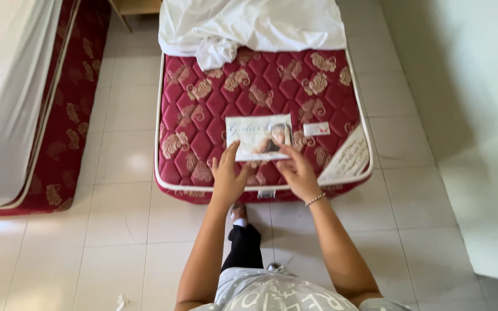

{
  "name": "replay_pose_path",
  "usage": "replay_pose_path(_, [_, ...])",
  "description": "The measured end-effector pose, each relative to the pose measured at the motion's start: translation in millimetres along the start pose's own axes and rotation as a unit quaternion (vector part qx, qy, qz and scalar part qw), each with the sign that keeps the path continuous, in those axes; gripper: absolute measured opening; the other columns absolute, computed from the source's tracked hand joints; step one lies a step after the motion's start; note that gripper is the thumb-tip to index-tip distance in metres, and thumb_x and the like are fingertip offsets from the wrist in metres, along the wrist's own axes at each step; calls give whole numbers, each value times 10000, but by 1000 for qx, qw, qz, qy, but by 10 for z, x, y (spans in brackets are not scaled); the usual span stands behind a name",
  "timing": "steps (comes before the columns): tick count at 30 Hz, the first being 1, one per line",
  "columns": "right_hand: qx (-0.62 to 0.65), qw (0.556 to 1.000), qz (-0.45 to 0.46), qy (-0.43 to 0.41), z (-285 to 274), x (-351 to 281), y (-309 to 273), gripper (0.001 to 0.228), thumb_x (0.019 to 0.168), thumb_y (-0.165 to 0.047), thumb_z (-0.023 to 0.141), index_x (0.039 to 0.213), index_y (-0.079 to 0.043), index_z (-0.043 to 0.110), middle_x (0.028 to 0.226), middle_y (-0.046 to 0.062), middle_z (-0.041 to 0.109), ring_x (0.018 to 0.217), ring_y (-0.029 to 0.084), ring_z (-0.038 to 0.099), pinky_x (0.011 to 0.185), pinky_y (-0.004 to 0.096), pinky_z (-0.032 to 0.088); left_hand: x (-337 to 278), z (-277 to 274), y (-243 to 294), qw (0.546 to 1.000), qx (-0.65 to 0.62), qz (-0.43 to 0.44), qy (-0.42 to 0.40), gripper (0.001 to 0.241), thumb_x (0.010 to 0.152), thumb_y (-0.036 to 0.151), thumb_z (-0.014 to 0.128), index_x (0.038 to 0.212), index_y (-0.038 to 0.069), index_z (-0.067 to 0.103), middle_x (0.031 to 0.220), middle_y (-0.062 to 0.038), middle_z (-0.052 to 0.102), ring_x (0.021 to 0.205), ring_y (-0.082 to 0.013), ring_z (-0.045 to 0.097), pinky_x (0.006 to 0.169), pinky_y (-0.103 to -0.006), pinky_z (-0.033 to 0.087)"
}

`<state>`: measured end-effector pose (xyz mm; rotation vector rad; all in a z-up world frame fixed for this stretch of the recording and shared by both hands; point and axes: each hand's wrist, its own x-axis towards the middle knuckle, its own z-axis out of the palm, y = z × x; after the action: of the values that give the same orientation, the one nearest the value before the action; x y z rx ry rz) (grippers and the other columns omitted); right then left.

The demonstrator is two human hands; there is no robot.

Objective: The person spreads a white fitted sheet over a red patterned mattress, tucking the corners and smoothing the fabric. They then walk around the room to adjust the sheet on another mattress and return to the first one to continue smoothing the sheet.

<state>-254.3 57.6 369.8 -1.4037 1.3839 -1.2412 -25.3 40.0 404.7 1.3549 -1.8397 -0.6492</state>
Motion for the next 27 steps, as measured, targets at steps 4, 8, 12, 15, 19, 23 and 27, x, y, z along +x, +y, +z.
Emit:
replay_pose_path(4, [44,998,-25,-43,211,516,198,517,981,-120,654,1466,-55,490,1398,128,613,1193,184,640,960,320,555,445,33,-274,1000,-25,-11,-4,650,910,237,685,1506,124,451,1505,-105,544,1425,-275,479,1208,-599,191])
replay_pose_path(8, [-20,999,3,-50,164,1200,-141,505,987,-132,647,1462,-73,485,1389,124,617,1167,184,654,958,312,559,936,102,-520,999,0,-27,-30,626,918,258,705,1481,127,467,1471,-119,553,1401,-295,483,1204,-601,202])
replay_pose_path(12, [-14,1000,4,-17,0,1693,-130,503,985,-126,629,1461,-75,474,1384,137,626,1139,199,684,937,316,564,1456,117,-500,998,1,-23,-53,578,918,231,695,1459,147,509,1450,-110,592,1393,-303,477,1184,-617,168])
replay_pose_path(15, [19,1000,1,4,-101,1977,-138,496,981,-116,626,1456,-73,490,1371,144,638,1115,203,692,917,319,574,1739,164,-456,998,-10,-31,-44,540,924,233,683,1438,160,532,1439,-87,612,1382,-258,526,1200,-618,155])
replay_pose_path(19, [-33,999,28,6,-153,2222,-344,478,968,-119,627,1435,-97,528,1339,112,669,1044,185,708,869,303,603,2039,220,-359,1000,1,-15,0,562,908,212,679,1451,169,541,1450,-84,599,1395,-263,509,1198,-617,157])
replay_pose_path(23, [-33,999,11,-1,-180,2530,-149,483,970,-114,630,1442,-103,529,1324,104,679,1034,180,705,863,293,593,2298,278,-325,1000,-10,-3,17,532,923,216,686,1436,164,552,1460,-78,600,1402,-253,507,1206,-618,147])
replay_pose_path(27, [-23,1000,-18,-4,-170,2733,7,469,985,-118,621,1444,-105,523,1318,94,687,1059,158,711,866,282,586,2478,372,-443,1000,-2,-9,-1,535,917,211,685,1432,161,547,1458,-71,598,1415,-239,491,1200,-615,145])
